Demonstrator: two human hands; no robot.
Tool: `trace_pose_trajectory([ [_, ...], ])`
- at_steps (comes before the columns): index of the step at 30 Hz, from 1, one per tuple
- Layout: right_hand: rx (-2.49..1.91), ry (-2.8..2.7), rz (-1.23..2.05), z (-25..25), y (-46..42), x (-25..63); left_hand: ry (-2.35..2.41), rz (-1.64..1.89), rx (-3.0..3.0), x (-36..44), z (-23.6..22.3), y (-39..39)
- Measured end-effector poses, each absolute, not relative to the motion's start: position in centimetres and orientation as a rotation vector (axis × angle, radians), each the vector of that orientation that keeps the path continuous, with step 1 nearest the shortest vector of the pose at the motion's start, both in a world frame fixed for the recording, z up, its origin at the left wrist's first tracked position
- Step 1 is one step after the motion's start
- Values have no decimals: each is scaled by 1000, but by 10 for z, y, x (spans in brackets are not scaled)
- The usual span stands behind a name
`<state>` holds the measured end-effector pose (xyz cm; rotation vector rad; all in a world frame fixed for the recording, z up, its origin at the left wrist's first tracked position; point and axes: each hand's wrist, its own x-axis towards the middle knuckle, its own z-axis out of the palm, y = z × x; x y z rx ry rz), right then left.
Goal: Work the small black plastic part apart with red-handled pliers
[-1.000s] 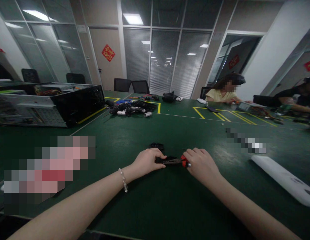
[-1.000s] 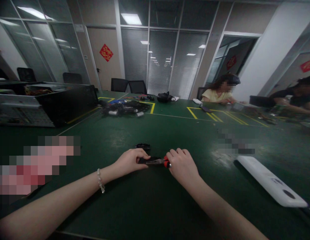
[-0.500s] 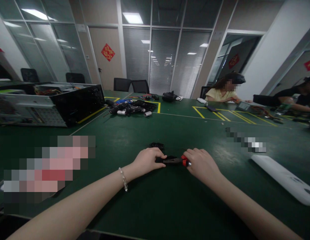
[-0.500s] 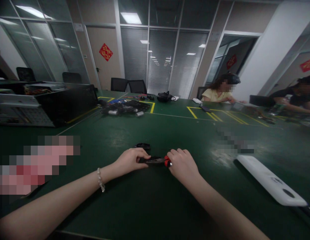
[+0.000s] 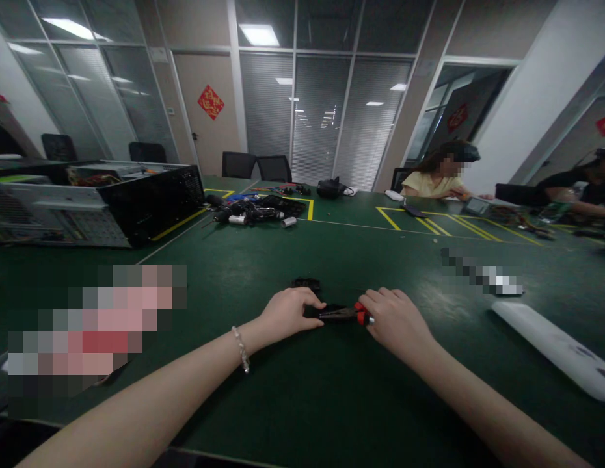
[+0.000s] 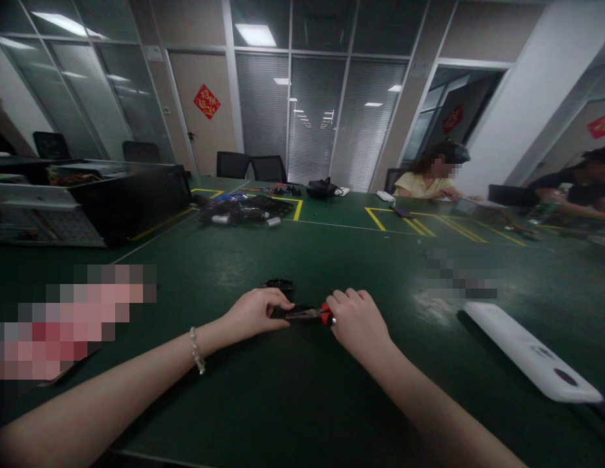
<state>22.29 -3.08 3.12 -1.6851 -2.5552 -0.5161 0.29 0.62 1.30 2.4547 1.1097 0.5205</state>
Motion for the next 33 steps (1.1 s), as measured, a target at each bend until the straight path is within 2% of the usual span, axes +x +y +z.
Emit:
trace_pose_trajectory([
  [21,-1685,-2539,-509,31,-31,224,1121,474,2417,2,13,6],
  [33,-1893,-2309,95,39,-9,266,1124,443,2373,1,15,4],
])
